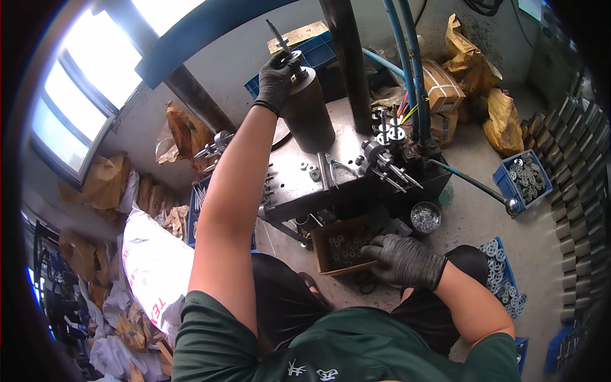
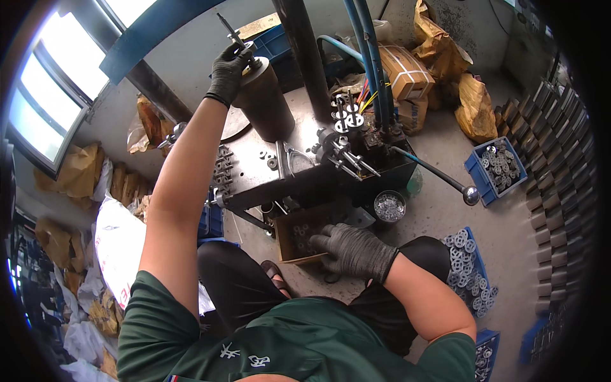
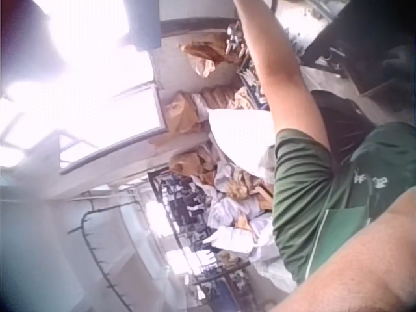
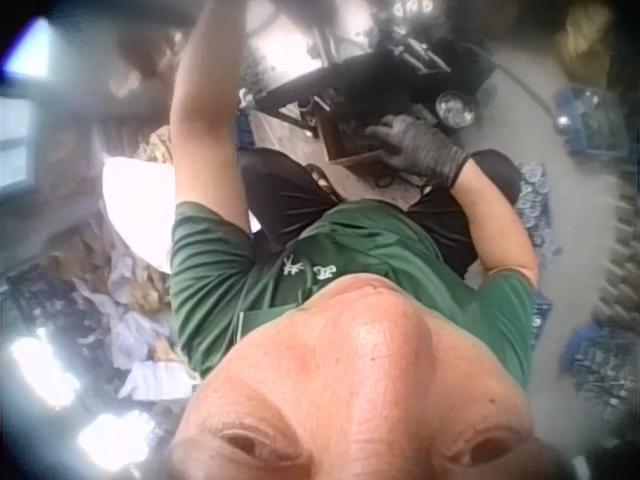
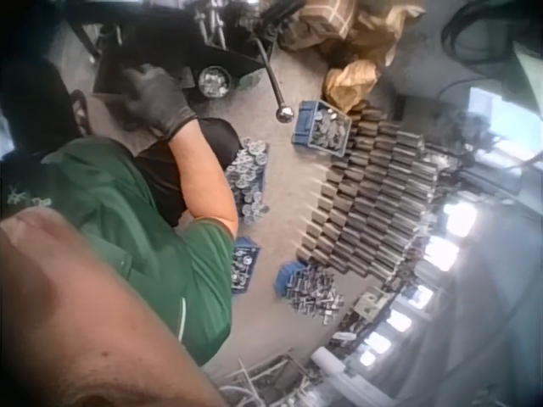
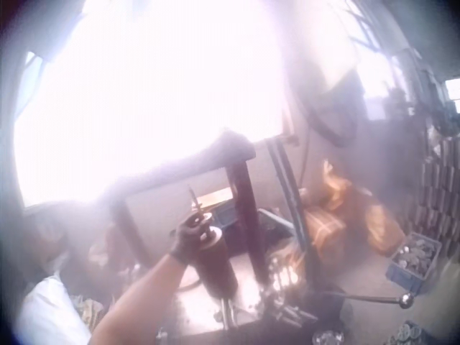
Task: Operating a mechanical press to assemble metal gear components.
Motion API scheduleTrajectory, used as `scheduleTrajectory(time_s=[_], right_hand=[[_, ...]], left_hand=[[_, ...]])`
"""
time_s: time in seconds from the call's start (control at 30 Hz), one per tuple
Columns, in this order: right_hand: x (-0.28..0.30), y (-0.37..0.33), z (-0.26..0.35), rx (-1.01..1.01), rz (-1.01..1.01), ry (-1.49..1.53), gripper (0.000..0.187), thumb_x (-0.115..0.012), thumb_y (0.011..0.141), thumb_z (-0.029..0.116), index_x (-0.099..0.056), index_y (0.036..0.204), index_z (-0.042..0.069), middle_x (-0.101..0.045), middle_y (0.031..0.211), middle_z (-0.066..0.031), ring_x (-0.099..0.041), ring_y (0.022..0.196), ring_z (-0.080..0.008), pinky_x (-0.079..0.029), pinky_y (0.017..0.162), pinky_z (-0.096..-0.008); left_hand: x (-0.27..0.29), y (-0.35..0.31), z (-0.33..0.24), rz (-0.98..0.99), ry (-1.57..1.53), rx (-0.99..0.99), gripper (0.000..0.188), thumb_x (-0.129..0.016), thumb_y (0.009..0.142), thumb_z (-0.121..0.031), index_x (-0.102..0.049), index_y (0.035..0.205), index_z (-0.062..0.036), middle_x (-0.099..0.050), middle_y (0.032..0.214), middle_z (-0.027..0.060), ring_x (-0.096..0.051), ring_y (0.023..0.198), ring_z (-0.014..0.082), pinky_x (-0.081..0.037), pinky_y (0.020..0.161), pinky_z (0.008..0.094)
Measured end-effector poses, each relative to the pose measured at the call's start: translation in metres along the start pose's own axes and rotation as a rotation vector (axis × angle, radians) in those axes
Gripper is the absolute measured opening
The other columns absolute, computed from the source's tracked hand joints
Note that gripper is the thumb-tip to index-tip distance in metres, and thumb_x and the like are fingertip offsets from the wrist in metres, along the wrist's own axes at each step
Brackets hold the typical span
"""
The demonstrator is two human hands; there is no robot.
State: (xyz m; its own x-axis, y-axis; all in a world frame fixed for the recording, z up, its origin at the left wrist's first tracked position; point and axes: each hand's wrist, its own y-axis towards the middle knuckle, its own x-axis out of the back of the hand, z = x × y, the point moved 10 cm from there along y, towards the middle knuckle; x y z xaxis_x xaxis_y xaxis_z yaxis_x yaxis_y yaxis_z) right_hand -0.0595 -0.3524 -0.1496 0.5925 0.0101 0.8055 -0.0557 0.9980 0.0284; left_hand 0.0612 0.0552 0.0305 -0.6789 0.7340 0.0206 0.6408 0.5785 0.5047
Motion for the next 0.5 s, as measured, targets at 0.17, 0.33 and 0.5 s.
scheduleTrajectory(time_s=[0.17,0.33,0.5], right_hand=[[0.065,-0.026,0.028,0.154,-0.257,-0.051,0.041,-0.074,0.077,0.015,-0.067,0.116,0.003,-0.067,0.109,-0.0184,-0.067,0.095,-0.0374,-0.056,0.082,-0.0474],[0.173,-0.067,0.074,0.062,-0.421,-0.47,0.039,-0.074,0.077,0.013,-0.069,0.114,0.003,-0.068,0.108,-0.0177,-0.067,0.097,-0.0372,-0.055,0.084,-0.0458],[0.207,-0.091,-0.008,-0.354,-0.122,-0.524,0.04,-0.072,0.079,0.021,-0.07,0.114,0.002,-0.069,0.109,-0.0183,-0.069,0.097,-0.0351,-0.055,0.086,-0.0438]], left_hand=[[-0.011,-0.005,-0.006,0.012,0.038,0.006,0.038,-0.078,0.091,-0.011,-0.066,0.125,0.0015,-0.071,0.1,0.0057,-0.067,0.086,0.0129,-0.059,0.075,0.0287],[-0.016,-0.011,-0.01,-0.018,-0.023,0.062,0.04,-0.078,0.09,-0.005,-0.064,0.127,-0.0025,-0.069,0.1,0.0065,-0.067,0.084,0.014,-0.058,0.065,0.0301],[-0.007,0.0,-0.001,-0.024,0.056,0.007,0.039,-0.078,0.091,-0.008,-0.065,0.127,-0.0023,-0.073,0.097,0.0062,-0.066,0.073,0.0116,-0.057,0.062,0.027]])
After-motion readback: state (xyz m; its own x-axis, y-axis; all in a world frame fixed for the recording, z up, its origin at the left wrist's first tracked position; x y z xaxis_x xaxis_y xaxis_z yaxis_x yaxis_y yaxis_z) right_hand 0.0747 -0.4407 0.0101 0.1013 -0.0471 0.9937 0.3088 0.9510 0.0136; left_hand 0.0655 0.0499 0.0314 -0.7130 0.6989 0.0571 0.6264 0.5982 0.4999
